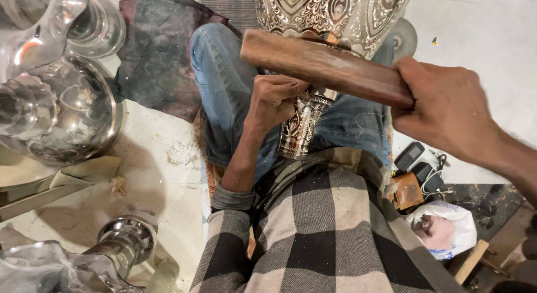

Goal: The person holds a silver metal vase on their lap and uses a chisel and wooden mallet to engrave decorative patterns on its surface. They repeatedly tap the chisel to create fine details and occasionally rotate the vase to access different areas.

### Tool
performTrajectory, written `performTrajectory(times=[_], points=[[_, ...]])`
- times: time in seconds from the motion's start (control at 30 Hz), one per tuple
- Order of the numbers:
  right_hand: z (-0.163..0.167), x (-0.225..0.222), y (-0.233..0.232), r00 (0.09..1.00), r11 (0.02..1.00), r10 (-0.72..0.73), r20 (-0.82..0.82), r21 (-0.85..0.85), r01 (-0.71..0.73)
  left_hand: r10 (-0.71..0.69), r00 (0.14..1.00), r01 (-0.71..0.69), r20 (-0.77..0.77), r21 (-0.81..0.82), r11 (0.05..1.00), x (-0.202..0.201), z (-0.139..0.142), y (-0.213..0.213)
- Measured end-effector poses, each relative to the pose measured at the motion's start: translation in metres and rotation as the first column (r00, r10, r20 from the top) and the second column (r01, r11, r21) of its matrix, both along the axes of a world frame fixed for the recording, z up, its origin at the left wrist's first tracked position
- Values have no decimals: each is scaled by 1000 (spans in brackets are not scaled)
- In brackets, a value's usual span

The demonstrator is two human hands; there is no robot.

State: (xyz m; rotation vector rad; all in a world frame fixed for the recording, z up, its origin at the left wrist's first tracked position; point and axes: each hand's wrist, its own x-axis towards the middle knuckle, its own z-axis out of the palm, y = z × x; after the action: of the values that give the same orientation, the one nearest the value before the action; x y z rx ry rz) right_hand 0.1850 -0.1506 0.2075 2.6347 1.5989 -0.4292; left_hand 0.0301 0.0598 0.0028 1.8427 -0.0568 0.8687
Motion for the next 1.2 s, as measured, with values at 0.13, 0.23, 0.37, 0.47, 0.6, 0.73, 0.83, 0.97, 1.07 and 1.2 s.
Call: performTrajectory(times=[0.13, 0.23, 0.37, 0.47, 0.6, 0.73, 0.83, 0.97, 1.07, 1.2], points=[[-8, 4, -4, 990, 981, 27, -141, 192, 1, 24, 996, -26, 81, 23, 999, 2, 2, -2], [-12, 7, -7, 998, 990, 14, -63, 142, -5, -14, 998, 14, -58, -10, 1000, 1, 6, -2], [-16, 7, -10, 989, 973, 19, -145, 231, 15, 38, 999, -38, -9, 36, 999, 0, 8, -1], [-18, 7, -10, 1000, 998, -15, -24, 60, 17, 10, 999, -8, -40, 40, 999, -1, 13, 0], [-20, 3, -11, 938, 942, -17, -347, 310, 131, -21, 1000, 21, -12, 47, 999, -1, 19, 3], [-19, -3, -13, 999, 974, 42, -25, 225, -35, 4, 998, -11, 68, 100, 995, 0, 15, 6], [-19, -6, -16, 986, 966, -23, -165, 252, 65, 32, 999, -38, 38, 164, 986, 2, 5, 6], [-25, -7, -18, 1000, 976, -19, -24, 218, 23, 34, 997, -44, 74, 135, 990, 9, -2, 4], [-30, -6, -22, 997, 958, -2, -83, 287, 26, 5, 998, -15, 55, 181, 983, 13, 0, 6], [-33, -8, -29, 997, 987, -47, 59, 159, 37, -27, 993, 3, 111, 211, 978, 13, 10, 10]])
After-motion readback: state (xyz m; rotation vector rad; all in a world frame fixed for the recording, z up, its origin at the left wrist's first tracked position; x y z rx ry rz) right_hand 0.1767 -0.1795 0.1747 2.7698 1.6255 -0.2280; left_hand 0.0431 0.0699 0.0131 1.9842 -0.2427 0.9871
